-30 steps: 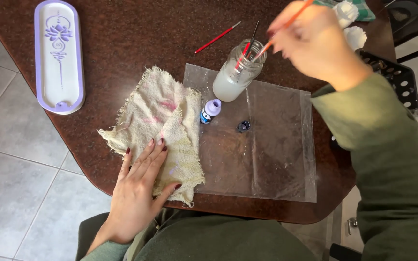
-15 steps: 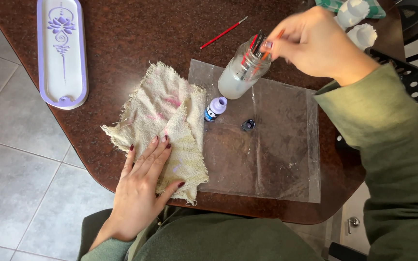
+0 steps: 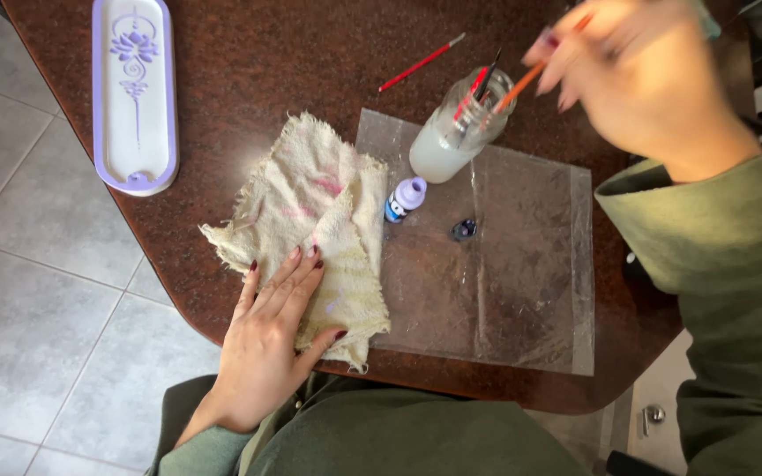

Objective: The person is decorating and painting various craft objects including a tray and a figurine.

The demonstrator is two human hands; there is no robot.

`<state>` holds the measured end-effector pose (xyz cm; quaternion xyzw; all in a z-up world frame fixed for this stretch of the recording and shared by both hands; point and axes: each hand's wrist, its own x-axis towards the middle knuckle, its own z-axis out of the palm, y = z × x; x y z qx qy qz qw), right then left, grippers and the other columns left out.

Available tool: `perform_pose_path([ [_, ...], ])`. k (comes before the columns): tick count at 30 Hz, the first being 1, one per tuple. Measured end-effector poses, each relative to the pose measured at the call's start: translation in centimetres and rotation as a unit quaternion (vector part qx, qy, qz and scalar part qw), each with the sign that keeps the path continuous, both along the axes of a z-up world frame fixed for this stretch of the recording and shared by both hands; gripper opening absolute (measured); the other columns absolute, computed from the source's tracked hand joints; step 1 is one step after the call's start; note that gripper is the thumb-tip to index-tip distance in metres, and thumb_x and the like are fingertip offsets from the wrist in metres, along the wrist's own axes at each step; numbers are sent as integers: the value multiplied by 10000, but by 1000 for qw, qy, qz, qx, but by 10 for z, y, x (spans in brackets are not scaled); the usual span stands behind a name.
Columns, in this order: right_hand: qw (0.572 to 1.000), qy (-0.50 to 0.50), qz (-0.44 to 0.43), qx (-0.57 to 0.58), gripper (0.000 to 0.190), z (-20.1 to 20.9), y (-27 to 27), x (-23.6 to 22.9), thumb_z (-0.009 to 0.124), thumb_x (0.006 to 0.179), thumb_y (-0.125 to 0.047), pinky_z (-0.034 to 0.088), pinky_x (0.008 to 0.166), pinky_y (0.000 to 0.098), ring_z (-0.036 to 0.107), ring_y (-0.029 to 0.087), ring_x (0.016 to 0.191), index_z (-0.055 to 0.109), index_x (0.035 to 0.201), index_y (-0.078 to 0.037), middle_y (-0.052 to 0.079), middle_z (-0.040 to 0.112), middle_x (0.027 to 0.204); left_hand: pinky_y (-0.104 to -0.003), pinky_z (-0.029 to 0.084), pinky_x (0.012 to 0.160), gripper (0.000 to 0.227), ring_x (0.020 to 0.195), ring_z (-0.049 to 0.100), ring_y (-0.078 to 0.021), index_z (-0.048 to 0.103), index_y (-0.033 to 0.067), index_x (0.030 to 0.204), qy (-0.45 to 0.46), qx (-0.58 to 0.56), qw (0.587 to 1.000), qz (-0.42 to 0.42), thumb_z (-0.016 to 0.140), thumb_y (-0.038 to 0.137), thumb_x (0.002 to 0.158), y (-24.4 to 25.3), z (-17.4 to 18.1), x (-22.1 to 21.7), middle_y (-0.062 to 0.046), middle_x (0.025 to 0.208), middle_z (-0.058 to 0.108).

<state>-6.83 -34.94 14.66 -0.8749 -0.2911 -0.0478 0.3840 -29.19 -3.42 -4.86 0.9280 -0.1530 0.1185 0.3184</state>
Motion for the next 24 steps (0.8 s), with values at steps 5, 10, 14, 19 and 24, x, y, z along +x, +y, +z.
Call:
perform_pose_path([
  [5,992,40,-62,102,163,-5,-38,-18,467,1091,-21,513,585,239,628,112,656,597,997,7,110,675,860,-549,231,1215,726,1478,389,-293,490,-15,1409,9,-8,1000,-7,757,352,842,1,3,-1,-141,1524,501],
  [10,971,98,-104,191,160,-32,2,-78,461,1117,-113,523,554,261,640,135,636,556,1027,-21,118,661,841,-557,223,1211,897,1469,395,-312,346,-47,1491,36,-41,999,-2,792,339,815,4,9,-4,-177,1538,464],
  [14,944,137,-155,255,181,-67,40,-132,456,1138,-186,531,529,279,649,153,620,523,1051,-43,124,649,826,-565,206,1225,1039,1451,422,-330,205,-99,1517,28,-55,998,-14,814,337,796,5,2,-3,-175,1568,439],
  [19,926,175,-147,299,192,-147,65,-152,463,1153,-231,489,498,258,651,158,617,495,1092,-51,135,655,828,-567,202,1230,1073,1428,456,-326,178,-93,1526,32,-50,998,-10,825,348,792,5,2,-4,-168,1571,444],
  [24,930,206,-63,298,111,-176,85,-155,531,1111,-122,430,519,204,631,126,658,456,1131,-42,127,677,879,-563,208,1230,1096,1425,463,-320,156,-94,1541,29,-55,998,-10,821,362,798,5,2,-4,-158,1567,454],
])
